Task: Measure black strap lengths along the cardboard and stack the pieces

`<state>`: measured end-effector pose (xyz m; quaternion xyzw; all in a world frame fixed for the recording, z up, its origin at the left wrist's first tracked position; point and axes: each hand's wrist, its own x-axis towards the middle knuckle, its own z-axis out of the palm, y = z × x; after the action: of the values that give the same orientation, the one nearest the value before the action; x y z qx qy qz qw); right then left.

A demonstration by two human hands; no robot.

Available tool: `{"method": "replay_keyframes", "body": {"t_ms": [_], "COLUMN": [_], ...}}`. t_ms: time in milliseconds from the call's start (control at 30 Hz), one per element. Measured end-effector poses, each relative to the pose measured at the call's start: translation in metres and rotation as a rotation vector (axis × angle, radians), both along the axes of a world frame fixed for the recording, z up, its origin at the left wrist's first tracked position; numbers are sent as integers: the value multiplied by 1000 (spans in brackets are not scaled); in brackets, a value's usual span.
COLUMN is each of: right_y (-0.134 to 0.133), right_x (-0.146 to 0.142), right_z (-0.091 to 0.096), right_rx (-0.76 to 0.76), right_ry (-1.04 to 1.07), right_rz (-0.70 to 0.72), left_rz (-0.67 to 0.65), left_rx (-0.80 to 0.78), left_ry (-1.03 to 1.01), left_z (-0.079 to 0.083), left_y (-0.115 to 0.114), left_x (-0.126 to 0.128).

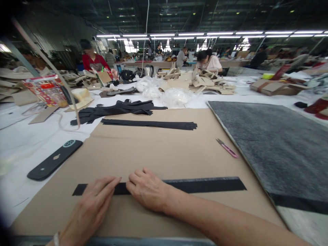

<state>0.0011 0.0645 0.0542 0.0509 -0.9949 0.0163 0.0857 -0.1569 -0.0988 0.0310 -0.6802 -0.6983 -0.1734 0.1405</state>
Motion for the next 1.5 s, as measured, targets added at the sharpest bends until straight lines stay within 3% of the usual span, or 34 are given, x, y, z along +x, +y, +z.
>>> {"method": "replay_keyframes", "body": {"t_ms": [100, 200, 833, 1267, 1400, 1500], "right_y": [1, 5, 38, 54, 53, 51], "right_x": [1, 6, 68, 113, 116, 112], "right_z": [-3, -5, -11, -6, -8, -11], "right_rx": [6, -1, 5, 33, 43, 59], "right_ry": [41, 51, 58, 41, 63, 87], "right_rz": [7, 31, 5, -53, -46, -49], "left_rz": [-12, -19, -64, -48, -18, -183], "left_rx": [-7, -35, -171, -199, -45, -26], "left_ry": [-31, -12, 238, 294, 257, 132], "left_z": [-21, -31, -17, -19, -6, -2], "left_y": [10, 8, 10, 9, 26, 53], "left_x": [21, 22, 17, 8, 35, 73]}}
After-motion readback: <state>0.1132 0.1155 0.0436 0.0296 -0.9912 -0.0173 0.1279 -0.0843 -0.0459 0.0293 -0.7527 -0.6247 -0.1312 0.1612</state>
